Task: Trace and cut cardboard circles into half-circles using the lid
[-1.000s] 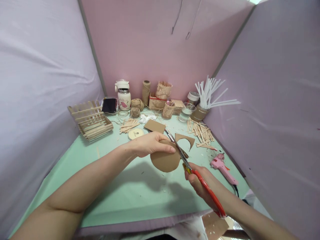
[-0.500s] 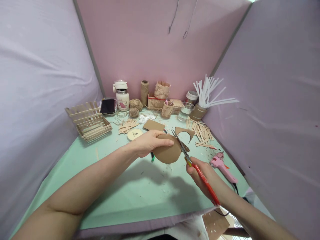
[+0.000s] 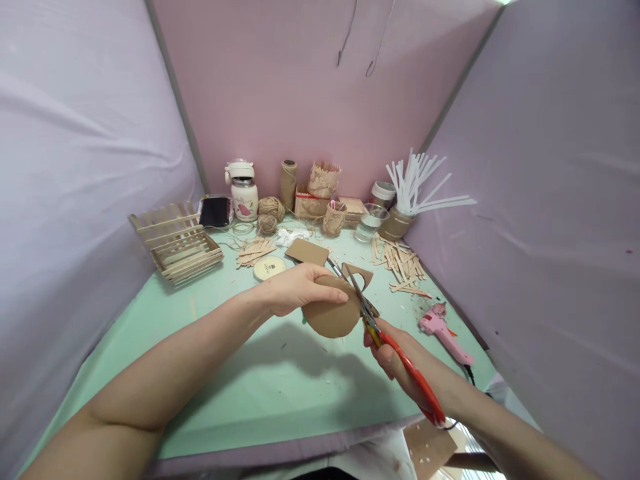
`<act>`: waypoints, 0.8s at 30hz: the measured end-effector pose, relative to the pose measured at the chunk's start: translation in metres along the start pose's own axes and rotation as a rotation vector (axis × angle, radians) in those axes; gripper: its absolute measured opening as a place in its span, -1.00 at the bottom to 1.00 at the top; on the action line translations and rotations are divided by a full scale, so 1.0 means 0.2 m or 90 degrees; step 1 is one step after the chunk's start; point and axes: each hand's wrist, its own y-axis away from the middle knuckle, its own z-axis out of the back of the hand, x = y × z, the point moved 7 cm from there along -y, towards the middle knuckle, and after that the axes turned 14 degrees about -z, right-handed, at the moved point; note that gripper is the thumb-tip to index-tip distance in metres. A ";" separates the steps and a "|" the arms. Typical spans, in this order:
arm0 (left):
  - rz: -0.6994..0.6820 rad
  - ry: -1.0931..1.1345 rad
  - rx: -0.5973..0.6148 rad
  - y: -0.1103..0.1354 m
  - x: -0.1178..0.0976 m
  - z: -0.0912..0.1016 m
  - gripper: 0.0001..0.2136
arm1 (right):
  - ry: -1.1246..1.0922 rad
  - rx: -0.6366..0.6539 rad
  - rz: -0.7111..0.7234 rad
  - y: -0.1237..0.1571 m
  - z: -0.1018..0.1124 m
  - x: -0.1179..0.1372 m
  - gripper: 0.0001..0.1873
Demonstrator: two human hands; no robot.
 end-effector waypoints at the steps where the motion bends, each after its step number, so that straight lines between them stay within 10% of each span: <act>1: 0.000 -0.002 0.000 0.00 0.00 0.00 -0.77 | 0.000 -0.004 -0.004 0.00 0.00 0.00 -0.33; 24: -0.013 -0.030 0.039 -0.01 0.01 0.00 -0.76 | 0.031 -0.049 -0.098 0.01 0.00 -0.02 -0.47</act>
